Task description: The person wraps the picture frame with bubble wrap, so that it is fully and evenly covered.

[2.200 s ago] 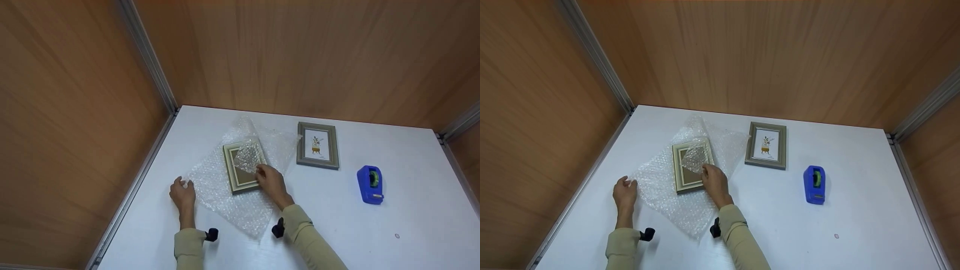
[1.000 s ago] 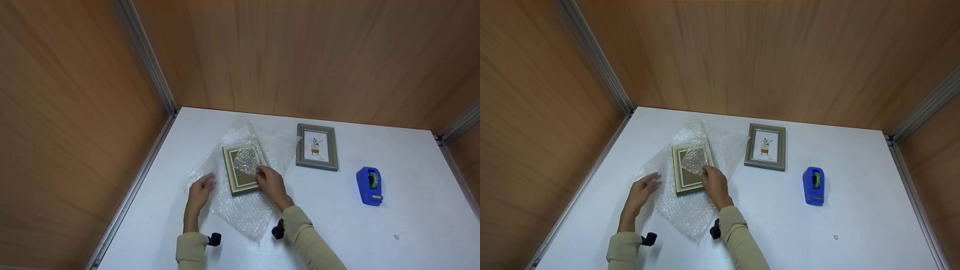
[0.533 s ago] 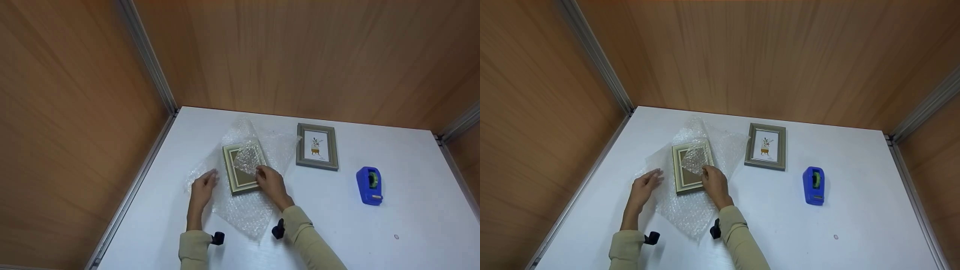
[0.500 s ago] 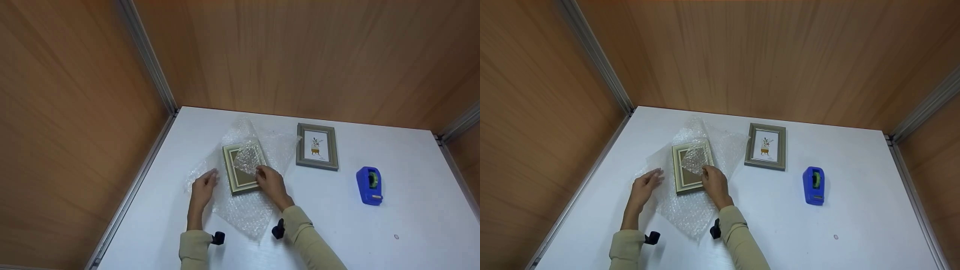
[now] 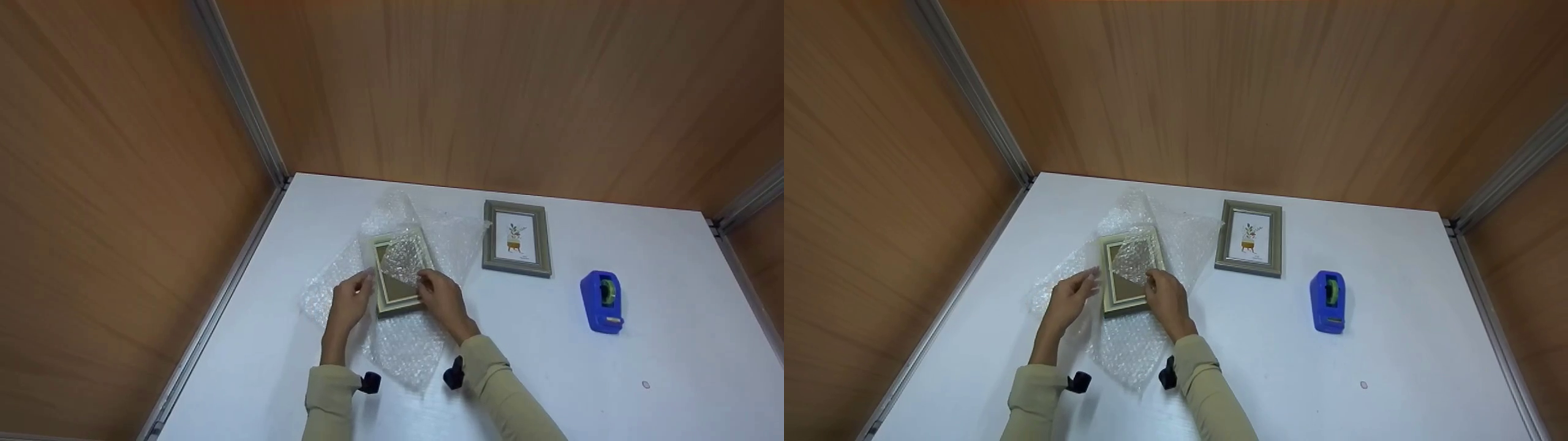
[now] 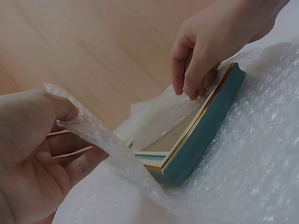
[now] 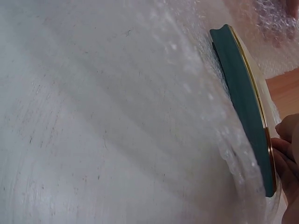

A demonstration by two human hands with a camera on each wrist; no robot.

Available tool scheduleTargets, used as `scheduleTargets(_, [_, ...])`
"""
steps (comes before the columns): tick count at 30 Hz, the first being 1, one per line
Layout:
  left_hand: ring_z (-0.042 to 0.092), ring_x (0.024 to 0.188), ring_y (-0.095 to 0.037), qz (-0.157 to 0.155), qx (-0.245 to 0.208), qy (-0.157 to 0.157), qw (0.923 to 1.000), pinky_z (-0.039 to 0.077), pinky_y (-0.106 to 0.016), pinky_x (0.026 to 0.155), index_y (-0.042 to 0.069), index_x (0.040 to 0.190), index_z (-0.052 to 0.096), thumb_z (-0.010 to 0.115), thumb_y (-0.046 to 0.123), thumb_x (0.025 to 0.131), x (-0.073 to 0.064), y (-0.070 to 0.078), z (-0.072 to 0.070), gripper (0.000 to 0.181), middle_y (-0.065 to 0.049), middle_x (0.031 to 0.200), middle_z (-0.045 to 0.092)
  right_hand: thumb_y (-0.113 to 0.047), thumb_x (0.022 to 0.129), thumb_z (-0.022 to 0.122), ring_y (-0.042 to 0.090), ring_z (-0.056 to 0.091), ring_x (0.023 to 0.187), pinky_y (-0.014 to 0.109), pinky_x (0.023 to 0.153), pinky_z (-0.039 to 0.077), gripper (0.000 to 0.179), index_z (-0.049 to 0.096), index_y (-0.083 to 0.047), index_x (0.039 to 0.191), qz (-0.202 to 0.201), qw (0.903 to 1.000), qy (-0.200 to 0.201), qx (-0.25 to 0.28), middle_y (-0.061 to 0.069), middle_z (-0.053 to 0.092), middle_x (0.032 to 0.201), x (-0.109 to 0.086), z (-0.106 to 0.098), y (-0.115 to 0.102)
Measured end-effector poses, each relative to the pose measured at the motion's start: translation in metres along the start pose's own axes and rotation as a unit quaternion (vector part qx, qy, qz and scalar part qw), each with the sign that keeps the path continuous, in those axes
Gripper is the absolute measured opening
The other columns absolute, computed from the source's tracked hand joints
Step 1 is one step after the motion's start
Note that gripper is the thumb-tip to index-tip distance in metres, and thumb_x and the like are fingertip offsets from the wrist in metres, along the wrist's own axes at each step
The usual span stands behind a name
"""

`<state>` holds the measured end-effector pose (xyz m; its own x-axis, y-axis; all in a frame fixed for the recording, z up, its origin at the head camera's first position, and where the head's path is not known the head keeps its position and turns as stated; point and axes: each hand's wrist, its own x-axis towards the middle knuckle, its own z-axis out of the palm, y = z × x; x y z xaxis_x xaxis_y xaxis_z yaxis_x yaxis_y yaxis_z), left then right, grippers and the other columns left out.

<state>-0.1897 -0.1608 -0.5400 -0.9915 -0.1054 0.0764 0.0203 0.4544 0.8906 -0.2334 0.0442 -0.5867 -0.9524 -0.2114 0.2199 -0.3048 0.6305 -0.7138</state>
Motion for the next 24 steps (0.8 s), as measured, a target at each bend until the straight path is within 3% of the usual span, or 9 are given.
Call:
scheduleTargets(6, [0.062,0.1,-0.025,0.024,0.043,-0.005,0.9988,0.051,-0.039,0.084,0.004,0.114,0.064,0.048,0.023,0.096,0.006,0.007,0.014,0.03,-0.012,0.108,0.066,-0.017,0.09,0.058,0.01,0.06,0.085,0.029,0.074,0.051,0.022,0.065,-0.009,0.109,-0.009,0.9999,0.008,-0.009,-0.002,0.065,0.093,0.0,0.0,-0.001])
scheduleTargets(9, [0.063,0.1,-0.024,0.018,0.058,-0.013,0.9981,0.052,-0.038,0.083,0.006,0.113,0.065,0.047,0.026,0.097,0.008,0.01,0.022,0.031,-0.009,0.106,0.067,-0.016,0.09,0.059,0.011,0.06,0.085,0.029,0.073,0.051,0.021,0.065,-0.008,0.108,-0.018,0.9997,0.013,-0.009,-0.001,0.065,0.093,0.0,0.0,-0.001])
scheduleTargets(14, [0.064,0.083,-0.017,0.015,0.088,-0.016,0.9958,0.053,-0.034,0.073,0.008,0.11,0.068,0.049,0.028,0.096,0.011,0.013,0.033,0.031,-0.004,0.09,0.07,-0.015,0.089,0.06,0.011,0.061,0.086,0.029,0.075,0.051,0.021,0.065,-0.008,0.108,-0.013,0.9997,0.017,-0.012,0.0,0.066,0.094,0.001,-0.001,-0.002])
scheduleTargets(19, [0.052,0.062,-0.016,0.04,0.113,-0.01,0.9928,0.046,-0.033,0.059,0.009,0.098,0.071,0.053,0.023,0.094,0.011,0.013,0.041,0.023,-0.001,0.066,0.06,-0.014,0.088,0.06,0.012,0.061,0.089,0.03,0.077,0.051,0.022,0.065,-0.009,0.109,-0.01,0.9998,0.014,-0.012,0.0,0.066,0.097,0.0,-0.001,-0.002])
scheduleTargets(24, [0.057,0.07,-0.017,0.049,0.138,-0.037,0.9886,0.049,-0.034,0.065,0.008,0.102,0.07,0.055,0.018,0.092,0.011,0.012,0.045,0.021,-0.005,0.079,0.067,-0.012,0.087,0.06,0.013,0.061,0.089,0.031,0.076,0.051,0.022,0.065,-0.009,0.109,-0.017,0.9996,0.015,-0.017,0.001,0.066,0.097,-0.001,-0.001,-0.002])
